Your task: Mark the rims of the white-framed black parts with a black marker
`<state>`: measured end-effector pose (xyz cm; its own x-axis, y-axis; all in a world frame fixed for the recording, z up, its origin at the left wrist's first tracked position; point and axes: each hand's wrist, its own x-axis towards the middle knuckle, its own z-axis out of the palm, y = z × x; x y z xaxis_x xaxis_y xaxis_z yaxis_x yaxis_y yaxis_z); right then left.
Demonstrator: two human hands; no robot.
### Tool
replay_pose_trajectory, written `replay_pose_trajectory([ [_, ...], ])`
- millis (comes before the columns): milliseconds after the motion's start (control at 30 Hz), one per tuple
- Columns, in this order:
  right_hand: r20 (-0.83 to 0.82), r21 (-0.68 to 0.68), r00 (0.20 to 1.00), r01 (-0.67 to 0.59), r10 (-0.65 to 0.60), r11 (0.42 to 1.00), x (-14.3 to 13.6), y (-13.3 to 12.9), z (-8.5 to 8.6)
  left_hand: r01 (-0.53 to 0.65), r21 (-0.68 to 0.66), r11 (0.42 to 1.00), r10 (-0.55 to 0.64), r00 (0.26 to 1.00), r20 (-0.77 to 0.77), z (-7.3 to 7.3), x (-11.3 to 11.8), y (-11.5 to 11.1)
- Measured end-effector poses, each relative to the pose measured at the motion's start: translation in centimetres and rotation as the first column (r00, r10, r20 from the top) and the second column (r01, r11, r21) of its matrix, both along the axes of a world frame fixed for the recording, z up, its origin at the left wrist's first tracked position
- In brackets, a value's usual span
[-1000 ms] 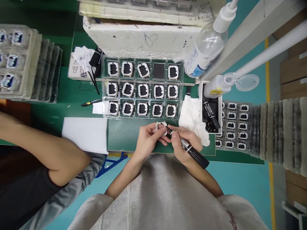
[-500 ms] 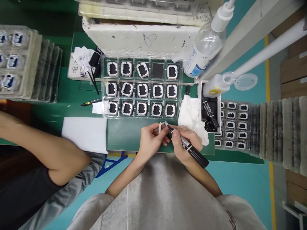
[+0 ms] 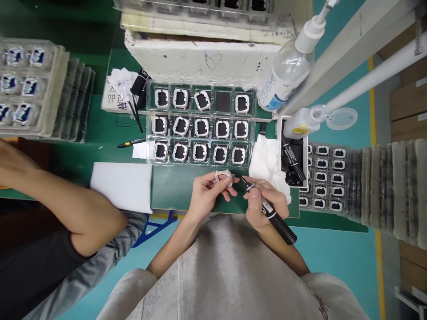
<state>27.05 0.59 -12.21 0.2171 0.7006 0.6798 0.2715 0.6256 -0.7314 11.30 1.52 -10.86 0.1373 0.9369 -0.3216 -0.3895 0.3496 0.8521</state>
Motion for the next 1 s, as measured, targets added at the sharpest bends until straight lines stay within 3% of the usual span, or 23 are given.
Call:
replay_pose_trajectory([
  [167, -0.001, 0.010, 1.000, -0.021, 0.021, 1.000, 0.1, -0.1, 0.0, 0.035, -0.056, 0.998, -0.029, 0.993, 0.114, -0.1, -0.4, 0.1],
  [367, 0.016, -0.011, 1.000, 0.006, -0.006, 1.000, 0.2, -0.2, -0.1, 0.063, -0.023, 0.998, -0.061, 0.992, 0.111, 0.4, -0.8, 0.6],
  [500, 0.005, -0.012, 1.000, -0.016, 0.016, 1.000, 0.2, -0.2, 0.1, 0.056, 0.064, 0.996, -0.056, 0.998, -0.006, 1.0, -1.7, 0.8],
  [600, 0.014, -0.014, 1.000, -0.022, 0.023, 1.000, 0.3, -0.2, 0.3, 0.101, 0.224, 0.969, -0.044, 0.968, -0.248, 2.5, -2.4, 2.1],
  [700, 0.017, -0.001, 1.000, -0.022, 0.022, 1.000, 0.3, -0.2, 0.5, 0.058, 0.367, 0.928, 0.154, 0.839, -0.522, 4.1, -2.9, 5.6],
  [767, 0.013, 0.017, 0.999, -0.033, 0.033, 0.999, 0.2, -0.1, 0.6, -0.023, 0.421, 0.907, 0.291, 0.758, -0.584, 4.8, -2.7, 9.2],
  [833, 0.012, 0.014, 0.999, -0.035, 0.035, 0.999, 0.1, 0.0, 0.8, -0.053, 0.514, 0.856, 0.434, 0.615, -0.658, 4.9, -2.3, 13.2],
  [900, 0.017, 0.009, 1.000, -0.026, 0.026, 1.000, 0.0, 0.0, 0.9, 0.030, 0.529, 0.848, 0.461, 0.453, -0.763, 4.7, -1.6, 16.8],
  [1000, 0.024, -0.004, 1.000, -0.009, 0.009, 1.000, -0.1, -0.1, 1.1, 0.195, 0.436, 0.878, 0.380, 0.270, -0.885, 4.2, -0.5, 20.2],
])
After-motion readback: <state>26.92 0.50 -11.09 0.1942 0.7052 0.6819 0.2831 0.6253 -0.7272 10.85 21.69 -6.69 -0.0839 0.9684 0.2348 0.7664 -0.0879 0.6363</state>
